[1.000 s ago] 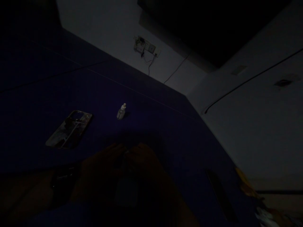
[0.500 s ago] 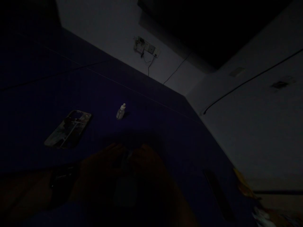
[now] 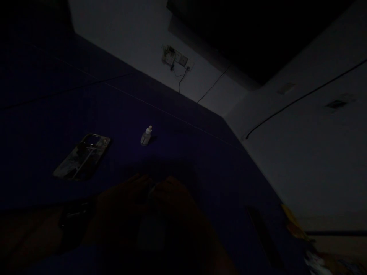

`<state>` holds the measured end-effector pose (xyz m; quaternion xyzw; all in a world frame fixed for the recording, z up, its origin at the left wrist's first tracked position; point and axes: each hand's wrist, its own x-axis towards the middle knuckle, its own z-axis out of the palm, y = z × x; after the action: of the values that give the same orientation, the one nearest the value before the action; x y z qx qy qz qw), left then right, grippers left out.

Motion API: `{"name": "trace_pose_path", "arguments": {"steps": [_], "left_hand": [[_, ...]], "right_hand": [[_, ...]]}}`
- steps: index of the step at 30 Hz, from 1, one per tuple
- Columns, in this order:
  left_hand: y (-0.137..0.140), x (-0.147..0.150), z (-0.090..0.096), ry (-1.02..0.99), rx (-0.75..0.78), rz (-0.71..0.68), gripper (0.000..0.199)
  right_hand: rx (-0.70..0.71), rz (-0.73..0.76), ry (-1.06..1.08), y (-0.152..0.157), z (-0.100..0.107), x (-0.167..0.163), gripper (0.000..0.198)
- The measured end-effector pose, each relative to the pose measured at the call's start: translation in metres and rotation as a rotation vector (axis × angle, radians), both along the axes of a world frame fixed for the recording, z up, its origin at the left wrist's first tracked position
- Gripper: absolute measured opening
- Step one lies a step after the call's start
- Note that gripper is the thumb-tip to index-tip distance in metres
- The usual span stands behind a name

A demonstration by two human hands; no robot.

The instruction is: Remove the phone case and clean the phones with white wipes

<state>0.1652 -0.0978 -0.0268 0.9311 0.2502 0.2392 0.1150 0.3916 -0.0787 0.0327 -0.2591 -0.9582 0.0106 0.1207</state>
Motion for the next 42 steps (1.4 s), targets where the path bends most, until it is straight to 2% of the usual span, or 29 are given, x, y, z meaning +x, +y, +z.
{"name": "trace_pose_path", "arguments": {"steps": [3,6,12,18,22,30,32,34,37,38,42], "left_hand": [[-0.002,-0.003,0.004,-0.001,-0.003,0.014,0.075],[-0.001,-0.006,0.006,-0.011,-0.017,0.009,0.073],[0.004,-0.001,-0.001,0.004,-0.027,0.004,0.076],[0.002,0.0,-0.001,-0.004,-0.058,-0.01,0.081],[0.002,-0.003,0.001,0.031,-0.082,-0.001,0.078],[0.001,-0.003,0.001,0.003,-0.048,0.01,0.066],[0.0,-0.002,0.0,-0.017,-0.043,0.011,0.07],[0.0,0.001,-0.005,-0.009,-0.044,0.049,0.069],[0.003,0.01,-0.018,0.005,-0.083,0.3,0.061],[0.004,0.013,-0.023,0.016,-0.093,0.334,0.061],[0.006,0.019,-0.03,0.001,-0.063,0.314,0.057]], "right_hand": [[-0.016,-0.035,-0.009,-0.001,0.001,0.002,0.008],[0.033,-0.054,-0.065,0.0,-0.002,-0.002,0.008],[0.063,-0.116,-0.06,-0.001,0.002,0.003,0.013],[0.034,-0.059,-0.081,-0.003,0.001,0.0,0.01],[0.057,-0.092,-0.114,0.001,-0.002,-0.006,0.008],[0.025,-0.095,-0.113,-0.002,-0.002,0.007,0.013],[0.022,-0.083,-0.088,-0.002,-0.003,0.002,0.013],[0.043,-0.081,-0.059,-0.001,-0.003,-0.003,0.012],[0.06,-0.107,-0.066,0.0,0.0,-0.004,0.012],[0.049,-0.118,-0.065,0.0,0.001,-0.002,0.012],[0.062,-0.222,0.022,0.0,-0.003,0.005,0.018]]}}
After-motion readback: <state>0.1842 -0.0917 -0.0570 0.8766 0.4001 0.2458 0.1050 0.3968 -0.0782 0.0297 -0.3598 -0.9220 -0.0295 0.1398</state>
